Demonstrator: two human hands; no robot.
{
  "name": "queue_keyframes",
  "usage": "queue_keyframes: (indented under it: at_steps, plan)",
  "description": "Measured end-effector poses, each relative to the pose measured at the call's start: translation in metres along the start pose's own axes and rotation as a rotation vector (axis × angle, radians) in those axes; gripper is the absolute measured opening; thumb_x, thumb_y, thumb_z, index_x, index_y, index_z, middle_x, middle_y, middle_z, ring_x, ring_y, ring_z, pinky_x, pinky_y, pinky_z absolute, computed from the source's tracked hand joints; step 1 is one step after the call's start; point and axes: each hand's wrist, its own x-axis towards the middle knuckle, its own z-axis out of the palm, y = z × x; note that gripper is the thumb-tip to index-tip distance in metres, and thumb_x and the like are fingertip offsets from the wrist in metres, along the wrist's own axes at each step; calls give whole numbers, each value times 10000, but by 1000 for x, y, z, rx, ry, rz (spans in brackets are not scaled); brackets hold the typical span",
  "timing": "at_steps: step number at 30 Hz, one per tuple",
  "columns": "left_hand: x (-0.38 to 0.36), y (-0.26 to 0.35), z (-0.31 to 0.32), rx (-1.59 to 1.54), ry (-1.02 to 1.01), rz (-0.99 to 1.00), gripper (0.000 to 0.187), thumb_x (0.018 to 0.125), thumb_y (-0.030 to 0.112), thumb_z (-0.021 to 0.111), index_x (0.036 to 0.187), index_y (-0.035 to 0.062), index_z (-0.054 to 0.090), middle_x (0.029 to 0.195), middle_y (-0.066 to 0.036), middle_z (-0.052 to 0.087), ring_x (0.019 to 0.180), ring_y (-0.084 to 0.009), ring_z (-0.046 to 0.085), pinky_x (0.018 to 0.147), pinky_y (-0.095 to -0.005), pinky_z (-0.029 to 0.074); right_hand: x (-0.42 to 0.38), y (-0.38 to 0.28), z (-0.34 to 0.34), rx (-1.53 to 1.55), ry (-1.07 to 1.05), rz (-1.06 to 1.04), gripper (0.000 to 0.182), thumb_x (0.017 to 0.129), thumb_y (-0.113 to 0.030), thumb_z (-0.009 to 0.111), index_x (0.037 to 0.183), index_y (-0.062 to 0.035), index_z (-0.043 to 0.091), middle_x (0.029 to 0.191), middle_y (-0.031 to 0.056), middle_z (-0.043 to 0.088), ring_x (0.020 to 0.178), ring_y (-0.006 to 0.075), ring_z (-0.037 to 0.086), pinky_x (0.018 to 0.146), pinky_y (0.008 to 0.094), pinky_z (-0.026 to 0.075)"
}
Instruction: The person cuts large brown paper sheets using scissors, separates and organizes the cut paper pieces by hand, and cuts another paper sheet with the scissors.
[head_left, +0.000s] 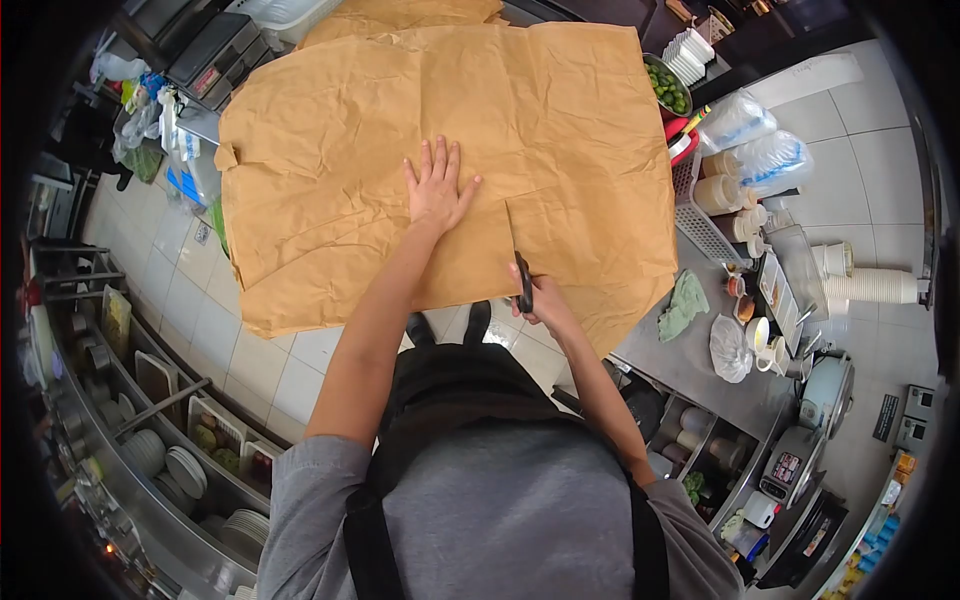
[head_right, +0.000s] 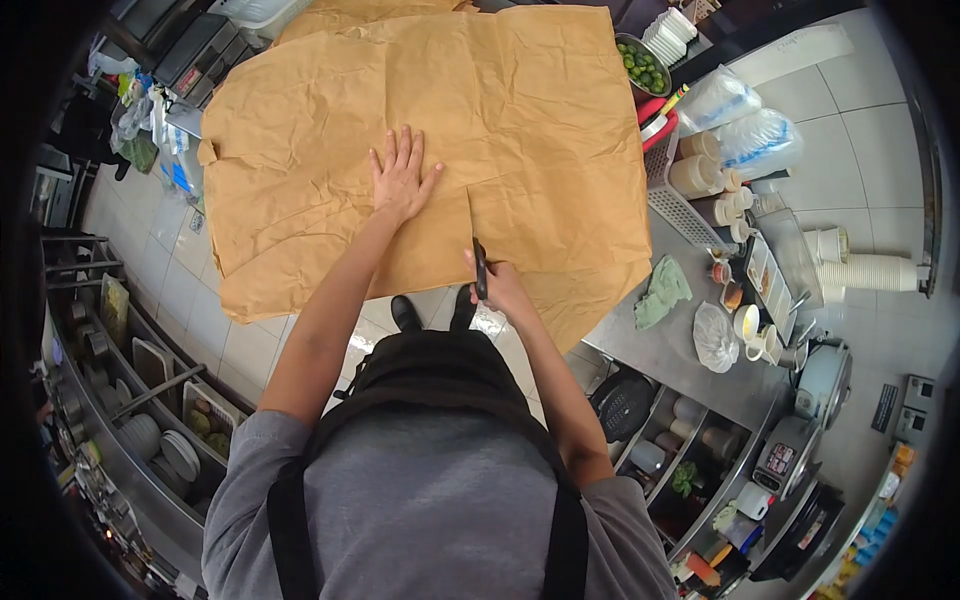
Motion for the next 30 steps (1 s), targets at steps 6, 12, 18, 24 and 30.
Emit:
queue_keyframes:
  at_steps: [6, 12, 18, 24, 30]
  plan:
    - [1, -1, -1, -11, 2, -5, 683, 869, 552, 258, 1391, 120, 173, 1455, -82, 110, 1341, -272, 66, 1047, -539, 60, 3, -1, 6, 19, 49, -23, 524, 787, -590, 512, 697, -75, 481, 484, 23, 466, 347, 53, 319, 341, 210, 212]
    - [0, -3, -5, -63, -69, 35, 703, 860, 563, 277, 1391, 115, 172, 1457, -83, 103, 1341, -287, 57, 1047, -540, 39, 9, -4, 8, 42, 19, 4, 536, 776, -604, 515, 696, -75, 478, 488, 26, 472, 346, 55, 319, 339, 212, 209]
    - [-49, 2, -86, -432, -394, 472, 733, 825, 494, 432, 1376, 70, 200, 1439, -173, 102, 1329, -328, 94, 1025, -571, 60, 0, -12, 0, 79, 7, 32, 532, 782, -595, 515, 706, -69, 485, 492, 25, 476, 342, 56, 325, 333, 211, 207]
    - [-110, 21, -78, 10, -72, 584, 554, 764, 161, 493, 1297, 68, 373, 1357, -128, 332, 1246, -320, 311, 969, -601, 210, 2, -5, -8, 50, -59, 81, 555, 759, -637, 500, 687, -87, 490, 493, 24, 480, 354, 62, 342, 341, 207, 229]
    - [-115, 12, -91, -136, -176, 629, 565, 768, 84, 473, 1318, 87, 345, 1373, -45, 343, 1254, -294, 324, 964, -592, 233, 6, -17, -5, -36, -8, 99, 596, 739, -664, 499, 607, -83, 471, 484, 33, 474, 367, 81, 399, 336, 214, 258]
